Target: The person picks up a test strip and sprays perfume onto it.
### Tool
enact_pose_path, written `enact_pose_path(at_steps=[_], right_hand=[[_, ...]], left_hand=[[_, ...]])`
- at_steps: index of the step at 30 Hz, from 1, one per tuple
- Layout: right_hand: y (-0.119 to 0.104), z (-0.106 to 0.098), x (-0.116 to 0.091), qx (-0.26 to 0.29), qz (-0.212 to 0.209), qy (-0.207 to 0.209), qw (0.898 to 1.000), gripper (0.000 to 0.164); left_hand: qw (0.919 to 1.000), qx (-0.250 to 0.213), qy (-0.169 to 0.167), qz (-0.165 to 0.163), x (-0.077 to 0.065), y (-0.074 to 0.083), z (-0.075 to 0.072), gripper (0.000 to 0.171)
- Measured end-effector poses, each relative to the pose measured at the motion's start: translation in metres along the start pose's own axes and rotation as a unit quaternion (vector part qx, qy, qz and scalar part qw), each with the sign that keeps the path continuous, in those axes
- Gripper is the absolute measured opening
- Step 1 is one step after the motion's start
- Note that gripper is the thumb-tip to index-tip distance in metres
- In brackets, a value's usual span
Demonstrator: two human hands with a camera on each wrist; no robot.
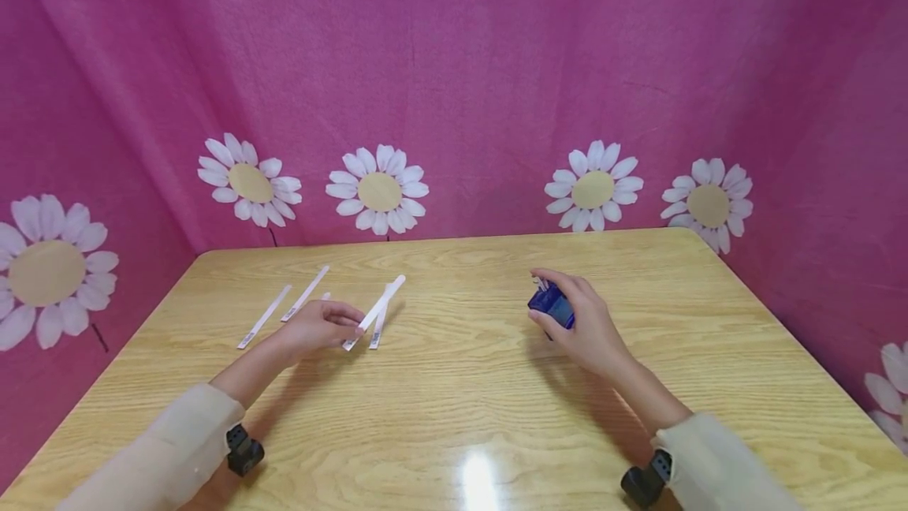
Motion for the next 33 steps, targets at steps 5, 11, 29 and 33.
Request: enact_pose_path(at_steps=[5,11,29,33], right_hand=[[-0.006,0.011,0.008,0.017,-0.001,0.0,1.0,0.056],[-0.017,0.027,0.015,0.019,-0.013,-0.021,1.0,0.053],[-0.062,0.066,0.024,0.034,-0.041,-0.061,0.997,0.051],[-0.07,0.069,0.025,0.025,-0.039,-0.059,0.997,0.051]], left_hand=[[0.9987,0.034,-0.001,0.038,-0.004,0.01,0.003,0.024],[0.997,0.03,-0.021,0.067,-0.009,0.021,0.011,0.022],[0.9947,-0.002,-0.068,0.078,-0.016,0.023,0.018,0.026],[0.9944,-0.013,-0.078,0.071,-0.016,0.021,0.019,0.027]])
Point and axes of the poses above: each hand's wrist, its own x-axis towards the middle knuckle, its own z-axis out of the palm, y = z × x, the point moved 8 cm from there along x, towards the middle knuckle, and after that the axes turned 13 degrees about y, right-handed, at the moved point
